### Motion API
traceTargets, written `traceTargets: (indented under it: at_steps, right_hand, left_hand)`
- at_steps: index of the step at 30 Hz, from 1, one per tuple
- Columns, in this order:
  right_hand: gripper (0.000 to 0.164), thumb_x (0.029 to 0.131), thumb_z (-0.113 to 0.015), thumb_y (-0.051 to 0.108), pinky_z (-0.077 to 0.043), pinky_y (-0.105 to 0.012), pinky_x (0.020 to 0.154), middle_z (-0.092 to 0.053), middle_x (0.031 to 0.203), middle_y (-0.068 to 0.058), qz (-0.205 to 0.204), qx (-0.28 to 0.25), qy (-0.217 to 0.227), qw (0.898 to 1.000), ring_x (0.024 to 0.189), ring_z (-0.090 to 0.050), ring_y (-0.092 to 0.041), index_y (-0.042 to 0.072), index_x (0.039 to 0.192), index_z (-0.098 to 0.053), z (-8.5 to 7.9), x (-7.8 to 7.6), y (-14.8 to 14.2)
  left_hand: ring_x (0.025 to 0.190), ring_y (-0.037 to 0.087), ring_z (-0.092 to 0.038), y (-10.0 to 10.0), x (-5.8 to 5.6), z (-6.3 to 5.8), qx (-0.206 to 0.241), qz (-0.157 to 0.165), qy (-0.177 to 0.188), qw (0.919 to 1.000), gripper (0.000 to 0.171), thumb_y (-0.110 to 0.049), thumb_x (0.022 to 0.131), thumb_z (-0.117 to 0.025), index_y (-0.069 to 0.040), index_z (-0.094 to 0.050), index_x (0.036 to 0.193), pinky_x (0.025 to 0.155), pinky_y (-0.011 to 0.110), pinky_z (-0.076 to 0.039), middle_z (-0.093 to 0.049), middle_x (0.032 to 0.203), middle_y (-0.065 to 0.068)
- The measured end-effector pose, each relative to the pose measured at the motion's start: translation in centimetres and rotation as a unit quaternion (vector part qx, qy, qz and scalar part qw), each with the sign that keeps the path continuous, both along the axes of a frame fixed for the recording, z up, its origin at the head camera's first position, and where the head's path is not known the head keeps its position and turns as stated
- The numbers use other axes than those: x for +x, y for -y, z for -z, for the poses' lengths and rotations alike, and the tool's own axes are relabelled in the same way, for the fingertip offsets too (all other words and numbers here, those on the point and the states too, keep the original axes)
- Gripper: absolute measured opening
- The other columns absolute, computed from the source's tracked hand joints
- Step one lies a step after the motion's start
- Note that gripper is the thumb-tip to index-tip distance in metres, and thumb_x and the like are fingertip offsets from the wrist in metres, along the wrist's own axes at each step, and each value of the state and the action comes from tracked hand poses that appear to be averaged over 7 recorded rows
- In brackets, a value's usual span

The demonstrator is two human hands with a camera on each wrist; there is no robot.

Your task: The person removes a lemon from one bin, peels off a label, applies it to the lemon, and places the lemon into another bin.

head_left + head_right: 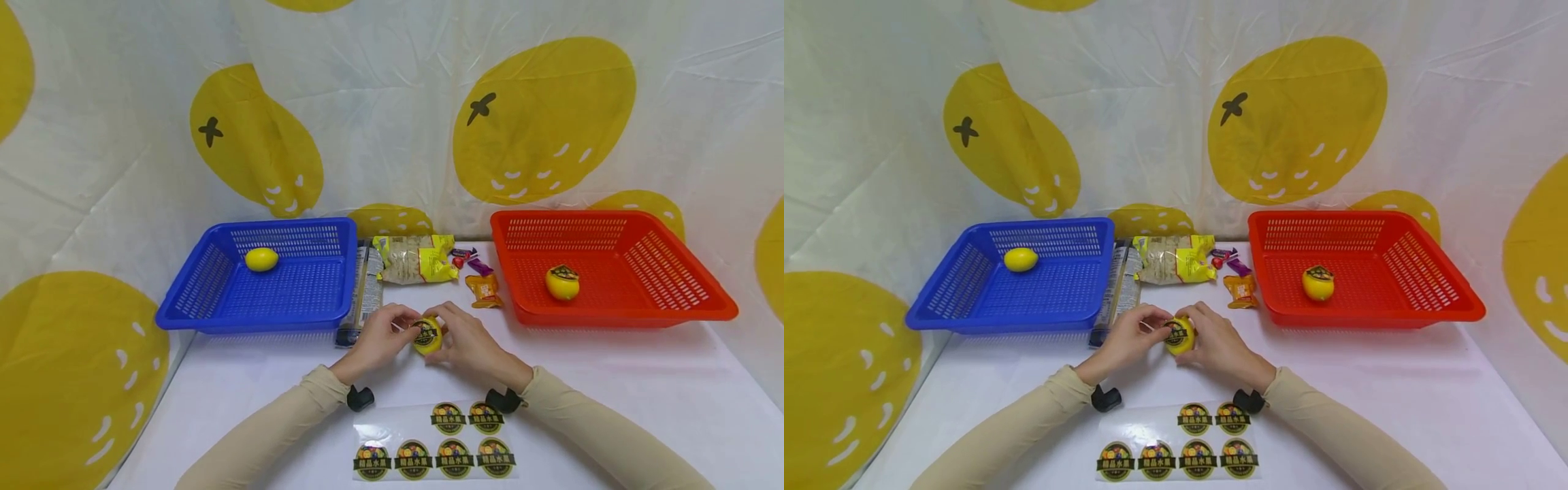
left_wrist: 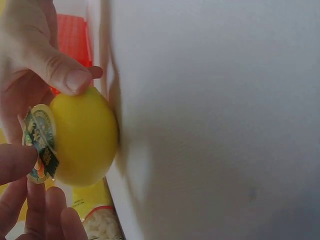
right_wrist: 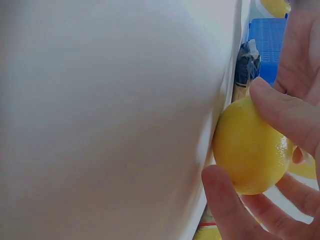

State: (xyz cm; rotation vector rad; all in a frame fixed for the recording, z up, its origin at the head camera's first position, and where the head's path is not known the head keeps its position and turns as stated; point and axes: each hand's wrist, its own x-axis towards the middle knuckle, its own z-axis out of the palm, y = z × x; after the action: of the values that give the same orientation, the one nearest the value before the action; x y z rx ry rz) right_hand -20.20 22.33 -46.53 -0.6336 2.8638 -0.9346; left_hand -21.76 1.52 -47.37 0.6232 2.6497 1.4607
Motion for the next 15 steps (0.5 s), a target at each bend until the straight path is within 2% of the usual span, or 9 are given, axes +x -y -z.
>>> traceTargets:
  at_steps: [8,15]
  right_hand:
    - [0.072,0.066,-0.098,0.028,-0.056,-0.034,0.08,-0.062,0.12,0.0,0.004,-0.002,-0.005,1.0,0.095,-0.067,-0.016,0.016,0.126,-0.06,0.0,-0.1,0.1]
    - [0.073,0.066,-0.098,0.029,-0.055,-0.032,0.079,-0.062,0.12,-0.001,0.002,0.004,-0.01,1.0,0.094,-0.066,-0.016,0.014,0.126,-0.06,0.1,0.0,0.0]
  left_hand:
    - [0.09,0.017,-0.07,-0.6,-0.2,0.5,-0.008,-0.014,-0.035,0.9992,0.02,-0.018,0.091,-0.078,-0.012,-0.077,0.11,0.077,0.023,-0.055,-0.076,0.101,0.003]
    - [0.085,0.013,-0.067,-1.1,-0.1,0.3,-0.017,-0.033,-0.035,0.9987,0.019,-0.02,0.089,-0.08,-0.015,-0.077,0.107,0.073,0.022,-0.051,-0.076,0.099,0.001]
